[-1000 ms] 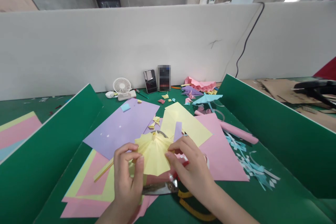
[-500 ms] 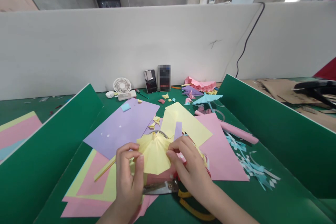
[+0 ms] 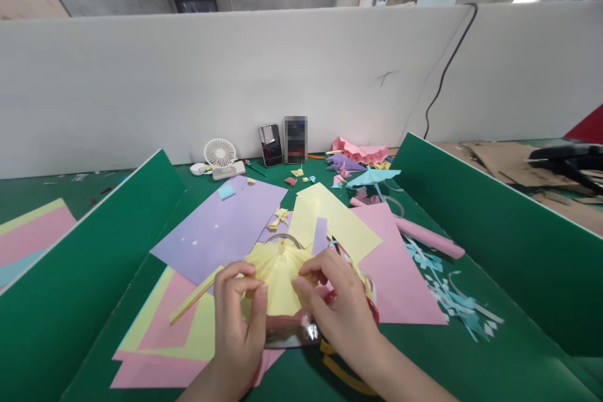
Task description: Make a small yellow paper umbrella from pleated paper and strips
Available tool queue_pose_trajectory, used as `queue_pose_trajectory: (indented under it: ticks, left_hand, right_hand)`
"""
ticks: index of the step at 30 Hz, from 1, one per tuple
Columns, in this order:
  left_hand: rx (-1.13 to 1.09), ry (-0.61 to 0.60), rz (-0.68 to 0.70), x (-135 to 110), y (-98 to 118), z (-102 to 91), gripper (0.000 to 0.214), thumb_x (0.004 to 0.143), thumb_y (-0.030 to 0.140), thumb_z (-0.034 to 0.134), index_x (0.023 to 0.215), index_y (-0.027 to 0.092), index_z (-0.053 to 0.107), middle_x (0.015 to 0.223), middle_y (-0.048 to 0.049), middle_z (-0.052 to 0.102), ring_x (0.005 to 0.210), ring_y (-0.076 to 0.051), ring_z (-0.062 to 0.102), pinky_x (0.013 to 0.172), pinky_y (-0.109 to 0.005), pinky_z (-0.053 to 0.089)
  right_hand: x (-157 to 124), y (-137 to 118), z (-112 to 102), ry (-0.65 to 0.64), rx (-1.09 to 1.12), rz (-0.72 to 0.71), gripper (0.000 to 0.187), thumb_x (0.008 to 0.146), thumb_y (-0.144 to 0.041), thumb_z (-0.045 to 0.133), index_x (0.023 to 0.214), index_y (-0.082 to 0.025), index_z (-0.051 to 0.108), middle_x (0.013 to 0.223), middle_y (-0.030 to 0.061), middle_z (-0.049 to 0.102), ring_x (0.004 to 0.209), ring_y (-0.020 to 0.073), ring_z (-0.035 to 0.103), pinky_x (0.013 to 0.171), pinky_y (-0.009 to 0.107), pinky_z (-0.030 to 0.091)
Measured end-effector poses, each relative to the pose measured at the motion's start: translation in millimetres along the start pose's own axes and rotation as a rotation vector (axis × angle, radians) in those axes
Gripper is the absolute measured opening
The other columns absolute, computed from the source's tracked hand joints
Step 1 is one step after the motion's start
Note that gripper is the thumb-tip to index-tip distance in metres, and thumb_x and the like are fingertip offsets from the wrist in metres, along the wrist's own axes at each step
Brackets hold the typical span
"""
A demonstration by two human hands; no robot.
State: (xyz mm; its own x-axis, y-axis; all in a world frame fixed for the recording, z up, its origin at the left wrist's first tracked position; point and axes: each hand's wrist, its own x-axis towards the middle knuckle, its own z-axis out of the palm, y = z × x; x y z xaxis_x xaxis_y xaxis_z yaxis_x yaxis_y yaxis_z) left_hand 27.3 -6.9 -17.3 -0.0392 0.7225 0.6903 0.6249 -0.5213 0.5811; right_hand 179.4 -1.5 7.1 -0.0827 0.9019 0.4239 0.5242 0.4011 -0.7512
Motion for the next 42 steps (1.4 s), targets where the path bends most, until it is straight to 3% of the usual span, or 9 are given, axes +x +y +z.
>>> queue_pose_trajectory:
  ticks: [4, 17, 25, 29, 32, 35, 38, 42]
  left_hand:
    - [0.003, -0.012, -0.002, -0.3, 0.4, 0.3, 0.013, 0.081, 0.007, 0.042, 0.081, 0.02, 0.043, 0.091, -0.0025, 0.042, 0.09, -0.014, 0.044, 0.075, -0.025, 0.038]
    - [0.034, -0.039, -0.001, 2.3, 1.0, 0.1, 0.014, 0.082, 0.007, 0.041, 0.081, 0.021, 0.043, 0.09, -0.0026, 0.042, 0.089, -0.014, 0.045, 0.073, -0.025, 0.04]
    - [-0.01, -0.048, -0.072, 4.4, -1.0, -0.8, 0.013, 0.083, 0.01, 0.041, 0.08, 0.022, 0.043, 0.089, -0.0023, 0.044, 0.088, -0.015, 0.047, 0.072, -0.026, 0.041]
    - [-0.043, -0.119, -0.121, 9.9, -4.5, -4.6, 0.011, 0.084, 0.013, 0.043, 0.081, 0.024, 0.045, 0.092, -0.0025, 0.046, 0.093, -0.015, 0.048, 0.074, -0.027, 0.042]
    - [-0.068, -0.233, -0.151, 16.3, -6.3, -9.0, 0.009, 0.084, 0.018, 0.044, 0.079, 0.024, 0.049, 0.096, -0.0031, 0.046, 0.1, -0.017, 0.047, 0.079, -0.029, 0.043]
    - [-0.089, -0.331, -0.221, 21.6, -6.0, -12.8, 0.012, 0.084, 0.024, 0.046, 0.074, 0.024, 0.053, 0.099, -0.0045, 0.044, 0.102, -0.019, 0.047, 0.077, -0.029, 0.045]
    - [-0.126, -0.402, -0.276, 24.2, -4.8, -15.0, 0.014, 0.082, 0.029, 0.049, 0.072, 0.023, 0.056, 0.097, -0.0053, 0.043, 0.099, -0.02, 0.048, 0.065, -0.025, 0.047]
    - [-0.17, -0.333, -0.28, 24.5, -5.3, -16.6, 0.009, 0.082, 0.028, 0.049, 0.079, 0.025, 0.057, 0.091, -0.0042, 0.046, 0.091, -0.018, 0.051, 0.068, -0.026, 0.047]
  right_hand:
    - [1.7, -0.6, 0.2, -0.009, -0.02, 0.076, 0.012, 0.077, -0.017, 0.055, 0.068, -0.02, 0.048, 0.065, -0.0005, 0.05, 0.062, 0.015, 0.047, 0.055, 0.026, 0.037]
    - [1.3, -3.1, 1.6, -0.133, -0.065, 0.084, 0.017, 0.084, -0.016, 0.044, 0.067, -0.019, 0.045, 0.066, 0.0007, 0.047, 0.064, 0.0162, 0.047, 0.057, 0.027, 0.037]
    - [-1.0, -2.9, 1.6, -0.132, -0.027, 0.036, 0.017, 0.085, -0.017, 0.043, 0.068, -0.019, 0.044, 0.067, 0.0005, 0.047, 0.064, 0.0153, 0.047, 0.057, 0.027, 0.037]
    - [1.3, 2.7, -2.1, -0.119, 0.03, -0.001, 0.014, 0.083, -0.017, 0.046, 0.07, -0.019, 0.047, 0.069, 0.0005, 0.05, 0.066, 0.015, 0.049, 0.059, 0.026, 0.039]
    - [8.1, 6.9, -13.8, -0.042, 0.106, -0.005, 0.01, 0.085, -0.019, 0.045, 0.089, -0.02, 0.053, 0.073, 0.0012, 0.053, 0.069, 0.0149, 0.05, 0.063, 0.027, 0.042]
    - [15.3, 7.9, -28.0, -0.172, 0.164, -0.064, 0.021, 0.086, -0.02, 0.045, 0.105, -0.023, 0.055, 0.076, 0.0014, 0.055, 0.072, 0.0147, 0.053, 0.065, 0.027, 0.043]
    - [18.2, 6.0, -36.2, -0.316, 0.183, -0.066, 0.014, 0.085, -0.02, 0.048, 0.092, -0.023, 0.061, 0.075, 0.001, 0.059, 0.07, 0.0139, 0.055, 0.062, 0.024, 0.043]
    - [16.7, 4.2, -35.8, -0.285, 0.181, -0.041, 0.013, 0.085, -0.018, 0.048, 0.086, -0.021, 0.06, 0.075, 0.0015, 0.062, 0.067, 0.0137, 0.057, 0.059, 0.024, 0.044]
